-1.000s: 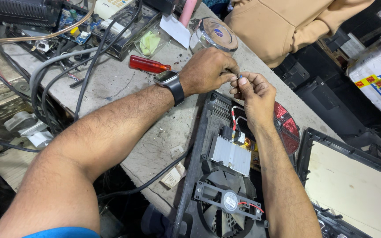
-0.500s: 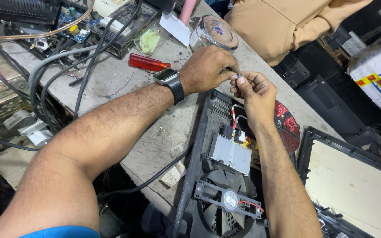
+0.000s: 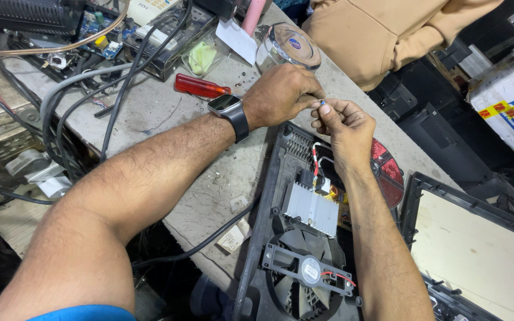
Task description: The person holds a small blue cylindrical component and repeatedly twists it with both hands over an open electronics chassis. The person does not install the component or use any tools during the clip.
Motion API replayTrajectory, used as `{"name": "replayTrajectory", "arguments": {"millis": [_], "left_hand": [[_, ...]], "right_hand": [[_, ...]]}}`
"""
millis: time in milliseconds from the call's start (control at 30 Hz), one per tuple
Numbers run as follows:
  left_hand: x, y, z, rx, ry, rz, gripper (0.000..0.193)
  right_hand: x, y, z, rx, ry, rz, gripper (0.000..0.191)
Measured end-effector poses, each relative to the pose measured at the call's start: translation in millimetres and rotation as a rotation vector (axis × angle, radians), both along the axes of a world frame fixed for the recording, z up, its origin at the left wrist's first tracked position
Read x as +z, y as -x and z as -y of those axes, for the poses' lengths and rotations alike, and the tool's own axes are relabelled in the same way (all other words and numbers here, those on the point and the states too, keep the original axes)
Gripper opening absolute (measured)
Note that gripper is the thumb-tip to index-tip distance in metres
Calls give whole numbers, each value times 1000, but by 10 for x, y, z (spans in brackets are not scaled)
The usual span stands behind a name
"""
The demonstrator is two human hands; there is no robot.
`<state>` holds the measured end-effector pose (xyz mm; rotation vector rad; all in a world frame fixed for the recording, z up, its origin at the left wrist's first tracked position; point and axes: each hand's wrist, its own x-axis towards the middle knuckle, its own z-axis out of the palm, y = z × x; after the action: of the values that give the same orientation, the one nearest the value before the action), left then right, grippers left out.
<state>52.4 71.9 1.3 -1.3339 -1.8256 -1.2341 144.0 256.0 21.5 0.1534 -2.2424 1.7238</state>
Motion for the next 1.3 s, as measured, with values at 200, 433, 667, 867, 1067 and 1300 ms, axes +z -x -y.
{"name": "replayTrajectory", "arguments": {"millis": [200,433,667,867,1067,1300], "left_hand": [[28,-36,28,20,-20,-37,17],[22,-57,37,-15,-27,-52,22],[41,-74,19,11,25,-51,17],[34,-93,-7,30,19,-88,14],[24,-94,-17,16,29,-78,12],[66,-63,0,-50,12,47,21]], "right_hand": [[30,7,32,13,19,30,16],[1,13,-44,28,46,21,18],[-12,23,-65,32,19,28,17],[10,8,-77,37,35,30,17],[-2,8,-98,25,-3,13,18],[-18,27,-78,14,22,18,19]]}}
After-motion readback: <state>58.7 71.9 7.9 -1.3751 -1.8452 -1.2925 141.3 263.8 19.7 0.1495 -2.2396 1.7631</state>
